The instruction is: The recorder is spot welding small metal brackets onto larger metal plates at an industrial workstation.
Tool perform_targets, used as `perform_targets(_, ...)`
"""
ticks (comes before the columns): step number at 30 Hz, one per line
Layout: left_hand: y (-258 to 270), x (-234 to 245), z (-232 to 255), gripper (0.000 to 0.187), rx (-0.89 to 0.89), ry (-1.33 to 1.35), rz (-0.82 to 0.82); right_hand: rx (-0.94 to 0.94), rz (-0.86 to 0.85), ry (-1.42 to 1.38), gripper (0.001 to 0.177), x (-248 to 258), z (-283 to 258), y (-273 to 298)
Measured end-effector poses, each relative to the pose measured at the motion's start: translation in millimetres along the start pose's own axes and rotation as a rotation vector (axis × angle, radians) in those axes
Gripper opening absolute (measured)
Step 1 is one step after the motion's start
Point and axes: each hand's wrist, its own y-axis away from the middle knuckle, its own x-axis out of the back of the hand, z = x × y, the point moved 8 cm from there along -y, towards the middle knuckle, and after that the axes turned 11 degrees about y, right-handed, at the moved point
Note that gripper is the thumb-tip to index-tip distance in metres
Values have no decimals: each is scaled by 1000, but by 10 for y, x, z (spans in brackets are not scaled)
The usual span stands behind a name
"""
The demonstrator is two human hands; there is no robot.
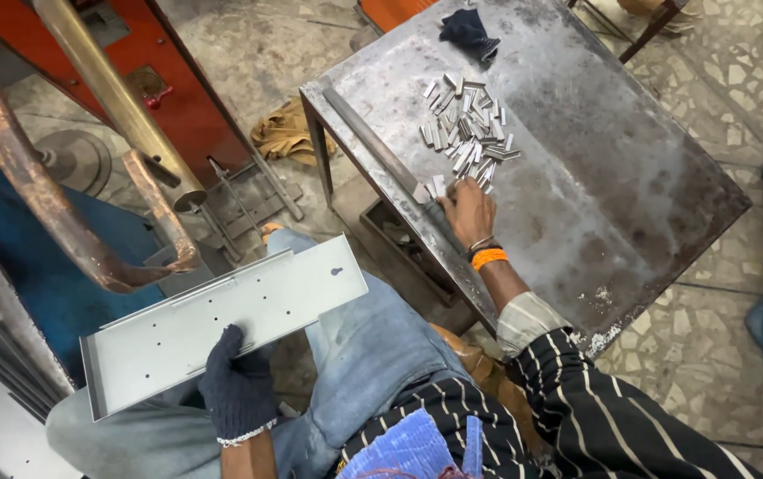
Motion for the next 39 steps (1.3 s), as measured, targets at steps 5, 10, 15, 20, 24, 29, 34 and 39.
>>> perform_targets(5, 294, -432, 66, 21, 33, 37, -38, -44, 6, -5, 35, 70, -75, -4)
perform_targets(10, 153, -256, 29, 23, -11, 5, -100, -37, 64, -11, 36, -28, -5, -73)
perform_targets(15, 63, -106, -5, 21, -11, 4, -41, -37, -72, -93, 14, -192, 33, -187)
perform_targets(20, 120, -160, 15, 21, 10, 41, -31, -125, -26, -57, 13, -192, 114, -116)
perform_targets(24, 295, -351, 67, 23, 37, -6, 10, -310, 14, -68, 26, -183, 159, -34)
perform_targets(29, 164, -211, 33, 25, -8, -37, -39, -288, 69, 13, 37, -204, 145, -73)
perform_targets(34, 213, -222, -13, 24, 93, -14, 63, -263, 45, 19, 24, -369, 172, -135)
perform_targets(39, 171, -267, -44, 22, 67, 88, -78, -192, 71, 12, 18, -438, 221, -236)
